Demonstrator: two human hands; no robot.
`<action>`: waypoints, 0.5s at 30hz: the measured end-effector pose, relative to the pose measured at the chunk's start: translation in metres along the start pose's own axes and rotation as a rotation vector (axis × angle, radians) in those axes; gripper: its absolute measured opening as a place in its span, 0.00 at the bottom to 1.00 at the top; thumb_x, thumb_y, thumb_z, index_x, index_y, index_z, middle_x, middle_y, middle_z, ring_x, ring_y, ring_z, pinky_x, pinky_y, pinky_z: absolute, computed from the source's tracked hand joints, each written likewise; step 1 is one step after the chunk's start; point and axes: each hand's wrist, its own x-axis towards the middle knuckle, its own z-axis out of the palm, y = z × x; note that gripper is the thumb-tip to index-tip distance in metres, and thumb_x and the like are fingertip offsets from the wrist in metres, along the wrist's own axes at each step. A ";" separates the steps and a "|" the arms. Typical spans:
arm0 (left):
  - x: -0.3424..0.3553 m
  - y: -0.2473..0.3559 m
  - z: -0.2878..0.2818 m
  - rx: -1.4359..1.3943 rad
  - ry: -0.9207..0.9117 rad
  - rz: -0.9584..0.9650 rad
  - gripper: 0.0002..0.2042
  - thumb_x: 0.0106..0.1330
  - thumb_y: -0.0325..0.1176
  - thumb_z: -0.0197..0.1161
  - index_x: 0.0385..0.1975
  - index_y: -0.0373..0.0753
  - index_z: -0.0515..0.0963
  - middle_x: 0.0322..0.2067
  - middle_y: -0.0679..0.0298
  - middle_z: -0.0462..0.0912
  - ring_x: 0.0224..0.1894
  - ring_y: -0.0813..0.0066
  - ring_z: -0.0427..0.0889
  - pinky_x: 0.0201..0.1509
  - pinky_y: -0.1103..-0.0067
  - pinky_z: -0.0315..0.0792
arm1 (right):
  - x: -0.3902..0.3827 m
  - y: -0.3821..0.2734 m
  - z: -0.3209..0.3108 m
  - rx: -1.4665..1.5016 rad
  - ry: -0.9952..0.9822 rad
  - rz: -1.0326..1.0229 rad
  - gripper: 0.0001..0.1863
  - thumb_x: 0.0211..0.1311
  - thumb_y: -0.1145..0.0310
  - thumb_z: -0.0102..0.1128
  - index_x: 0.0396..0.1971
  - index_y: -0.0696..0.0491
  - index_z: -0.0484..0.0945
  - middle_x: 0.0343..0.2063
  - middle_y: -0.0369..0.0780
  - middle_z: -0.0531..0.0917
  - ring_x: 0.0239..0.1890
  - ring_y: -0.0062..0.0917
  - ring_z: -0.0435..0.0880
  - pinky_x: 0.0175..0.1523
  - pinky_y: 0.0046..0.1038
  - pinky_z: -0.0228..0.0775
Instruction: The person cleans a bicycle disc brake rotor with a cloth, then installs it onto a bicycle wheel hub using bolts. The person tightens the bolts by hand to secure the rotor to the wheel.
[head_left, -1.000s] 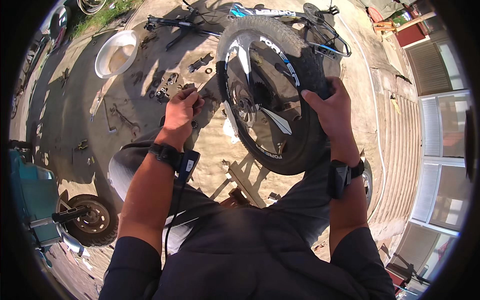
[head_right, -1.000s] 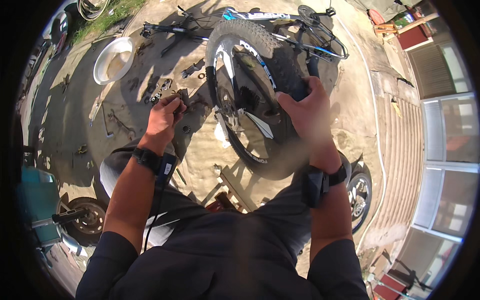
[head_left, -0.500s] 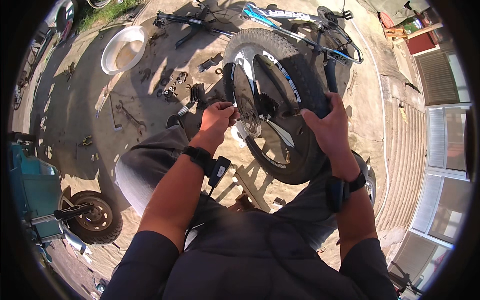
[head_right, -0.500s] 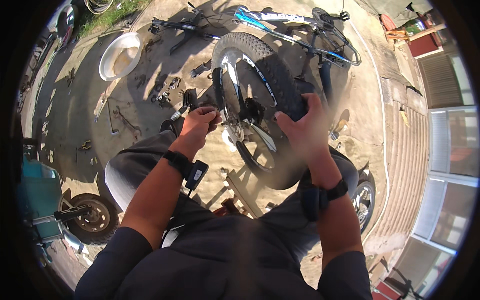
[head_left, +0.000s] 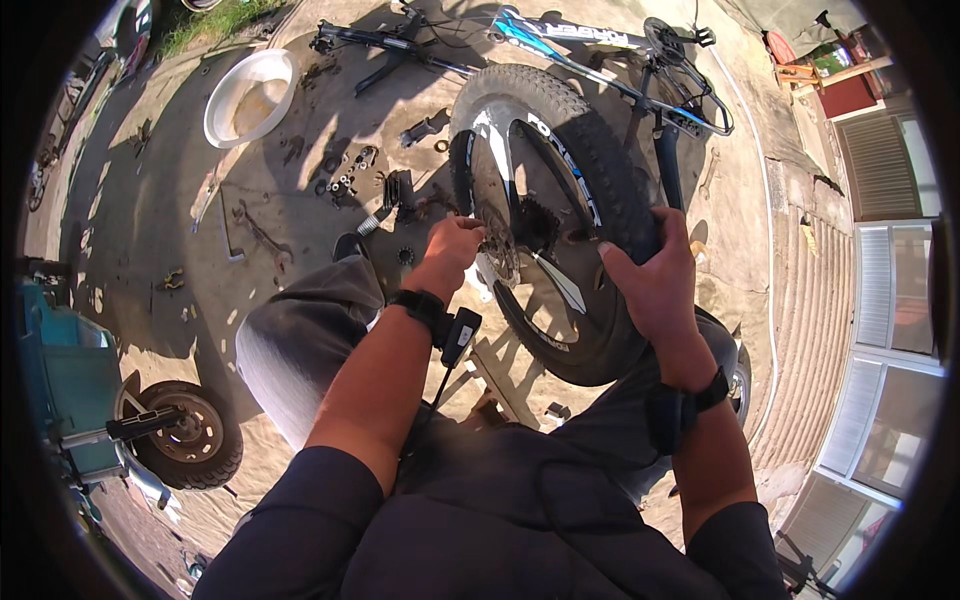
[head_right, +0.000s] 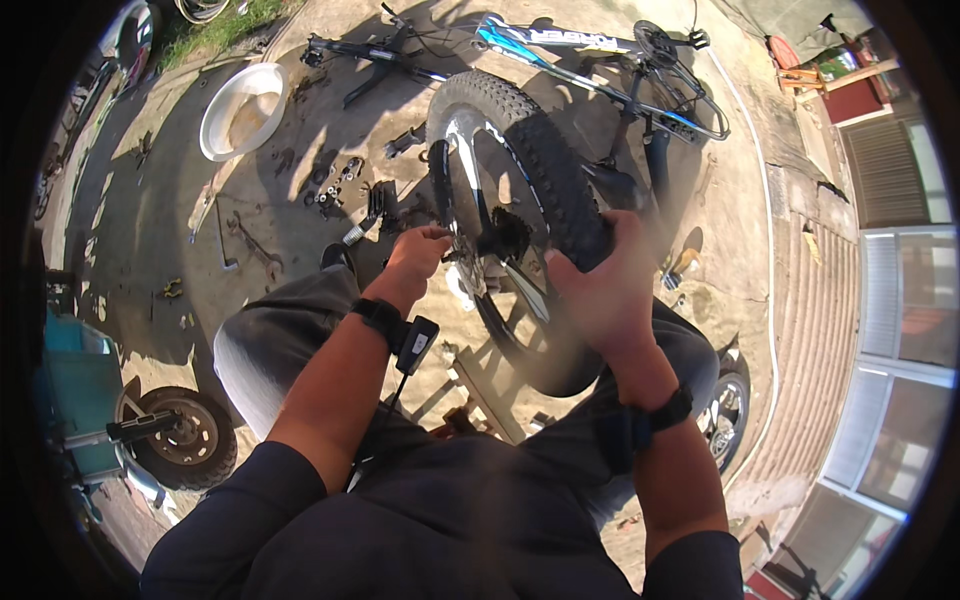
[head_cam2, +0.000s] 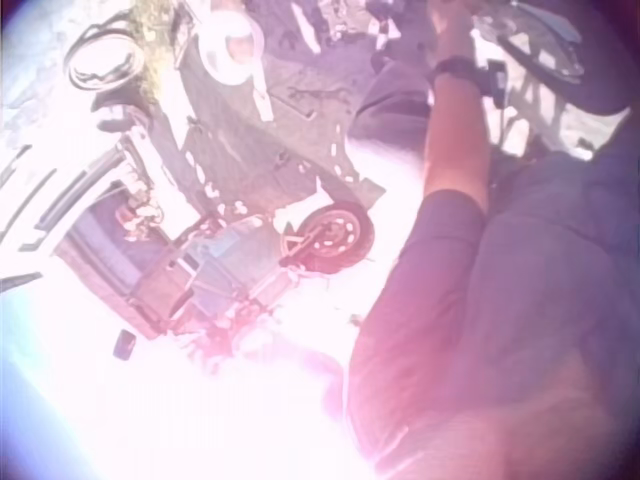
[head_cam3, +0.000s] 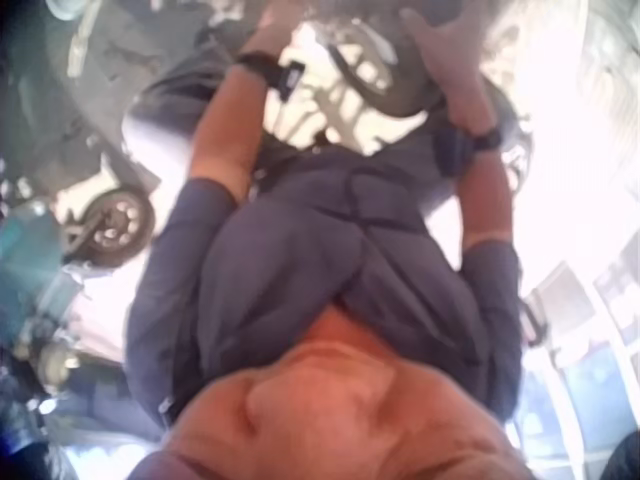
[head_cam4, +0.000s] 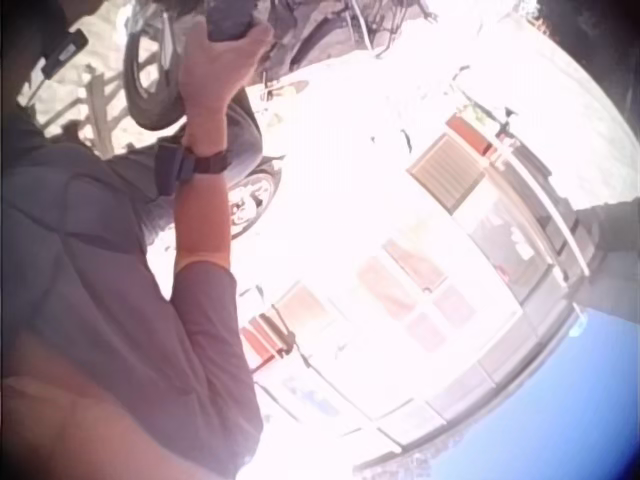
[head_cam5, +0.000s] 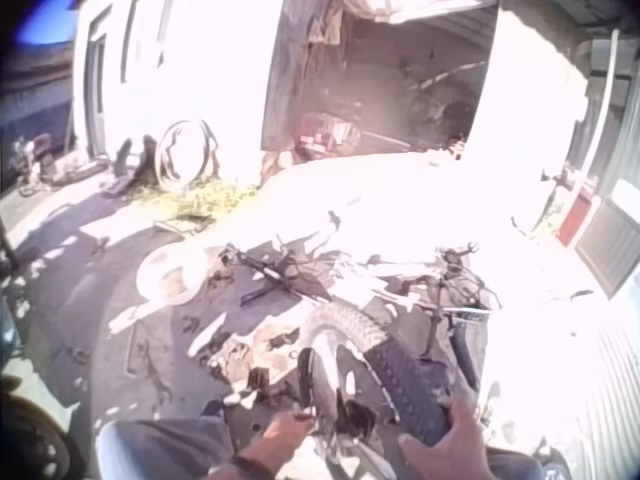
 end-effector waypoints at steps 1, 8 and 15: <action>-0.004 0.004 0.001 0.010 0.002 -0.012 0.08 0.67 0.31 0.68 0.41 0.36 0.84 0.34 0.67 0.84 0.36 0.78 0.77 0.43 0.76 0.71 | 0.000 0.000 0.000 0.014 -0.001 0.004 0.32 0.47 0.62 0.76 0.50 0.59 0.71 0.40 0.48 0.79 0.42 0.38 0.81 0.48 0.36 0.74; -0.001 0.002 0.002 -0.003 0.014 -0.060 0.08 0.66 0.31 0.68 0.42 0.35 0.85 0.35 0.67 0.85 0.37 0.77 0.78 0.45 0.75 0.71 | 0.001 -0.007 0.003 0.037 -0.010 -0.013 0.30 0.47 0.64 0.74 0.49 0.59 0.71 0.38 0.47 0.78 0.39 0.36 0.80 0.46 0.35 0.74; -0.002 0.000 0.007 -0.053 0.031 -0.087 0.09 0.67 0.30 0.67 0.43 0.35 0.84 0.38 0.64 0.85 0.40 0.74 0.79 0.46 0.73 0.72 | -0.003 -0.019 0.003 0.062 -0.015 0.022 0.28 0.47 0.65 0.72 0.47 0.58 0.70 0.37 0.45 0.77 0.37 0.33 0.78 0.45 0.34 0.73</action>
